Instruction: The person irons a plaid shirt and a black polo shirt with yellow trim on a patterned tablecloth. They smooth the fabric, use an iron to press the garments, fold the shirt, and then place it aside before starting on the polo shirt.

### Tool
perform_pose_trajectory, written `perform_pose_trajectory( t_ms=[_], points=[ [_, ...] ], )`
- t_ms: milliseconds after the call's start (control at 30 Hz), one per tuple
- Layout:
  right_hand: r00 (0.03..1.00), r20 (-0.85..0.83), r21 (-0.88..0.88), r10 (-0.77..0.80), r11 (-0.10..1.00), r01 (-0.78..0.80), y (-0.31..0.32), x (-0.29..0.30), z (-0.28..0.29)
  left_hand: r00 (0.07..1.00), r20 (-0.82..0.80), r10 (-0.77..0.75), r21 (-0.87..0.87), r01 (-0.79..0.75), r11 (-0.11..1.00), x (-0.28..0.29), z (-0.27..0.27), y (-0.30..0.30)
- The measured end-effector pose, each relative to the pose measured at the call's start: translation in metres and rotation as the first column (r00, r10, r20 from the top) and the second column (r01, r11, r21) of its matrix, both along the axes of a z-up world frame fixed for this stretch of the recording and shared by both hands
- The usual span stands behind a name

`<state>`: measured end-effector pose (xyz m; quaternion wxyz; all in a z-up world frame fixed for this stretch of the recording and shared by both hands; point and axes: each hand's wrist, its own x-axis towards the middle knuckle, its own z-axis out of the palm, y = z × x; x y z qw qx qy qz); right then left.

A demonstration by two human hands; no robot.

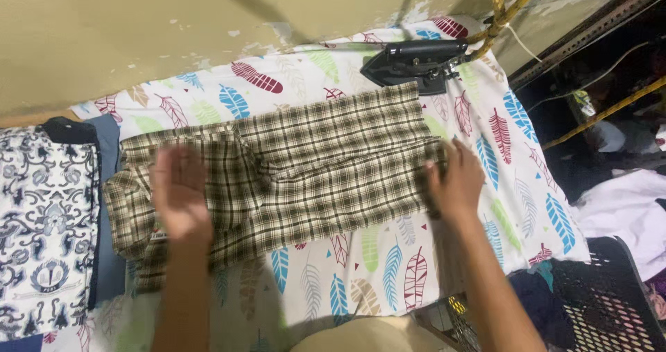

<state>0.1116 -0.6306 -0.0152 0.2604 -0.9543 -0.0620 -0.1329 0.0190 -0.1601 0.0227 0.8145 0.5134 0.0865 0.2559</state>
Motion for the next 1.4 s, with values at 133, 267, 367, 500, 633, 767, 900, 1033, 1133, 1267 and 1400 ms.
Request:
perform_pose_trajectory(
  t_ms=[133, 267, 367, 500, 633, 767, 900, 1033, 1133, 1267, 1400],
  points=[
    [0.914, -0.015, 0.029, 0.405, 0.914, -0.405, 0.048, -0.05, 0.02, 0.956, -0.264, -0.125, 0.897, 0.291, 0.334, -0.038, 0.004, -0.084],
    [0.826, -0.044, -0.091, 0.562, 0.821, -0.563, 0.033, -0.056, 0.026, 0.94, -0.337, -0.052, 0.911, 0.311, -0.269, -0.069, 0.002, -0.108],
    [0.888, -0.095, -0.158, 0.45, 0.874, -0.46, -0.013, -0.048, 0.023, 0.794, -0.565, 0.224, 0.741, 0.608, -0.285, -0.087, -0.006, -0.078],
    [0.967, -0.045, -0.219, 0.252, 0.942, -0.255, -0.038, -0.062, 0.011, 0.849, -0.362, 0.384, 0.835, 0.479, -0.271, -0.132, -0.029, -0.024],
    [0.982, -0.009, -0.112, 0.188, 0.976, -0.188, -0.035, -0.066, 0.007, 0.768, -0.439, 0.466, 0.759, 0.594, -0.266, -0.16, -0.056, 0.014],
    [0.991, 0.025, -0.048, 0.128, 0.991, -0.127, -0.035, -0.064, 0.011, 0.715, -0.5, 0.488, 0.719, 0.657, -0.227, -0.164, -0.06, 0.031],
    [0.994, 0.074, -0.156, 0.078, 0.986, -0.065, -0.038, -0.066, 0.002, 0.799, -0.427, 0.423, 0.786, 0.559, -0.263, -0.168, -0.055, 0.035],
    [0.994, 0.093, -0.179, 0.064, 0.983, -0.047, -0.043, -0.066, -0.016, 0.795, -0.45, 0.406, 0.78, 0.572, -0.254, -0.179, -0.056, 0.04],
    [0.997, 0.062, -0.221, 0.044, 0.975, -0.029, -0.052, -0.065, -0.025, 0.817, -0.412, 0.405, 0.792, 0.54, -0.285, -0.179, -0.06, 0.043],
    [1.0, 0.009, -0.264, 0.025, 0.964, -0.022, -0.06, -0.064, -0.042, 0.839, -0.413, 0.355, 0.811, 0.516, -0.276, -0.184, -0.047, 0.036],
    [0.987, -0.054, -0.226, 0.152, 0.961, -0.16, -0.071, -0.056, -0.037, 0.805, -0.396, 0.443, 0.84, 0.512, -0.181, -0.171, -0.009, 0.014]
  ],
)
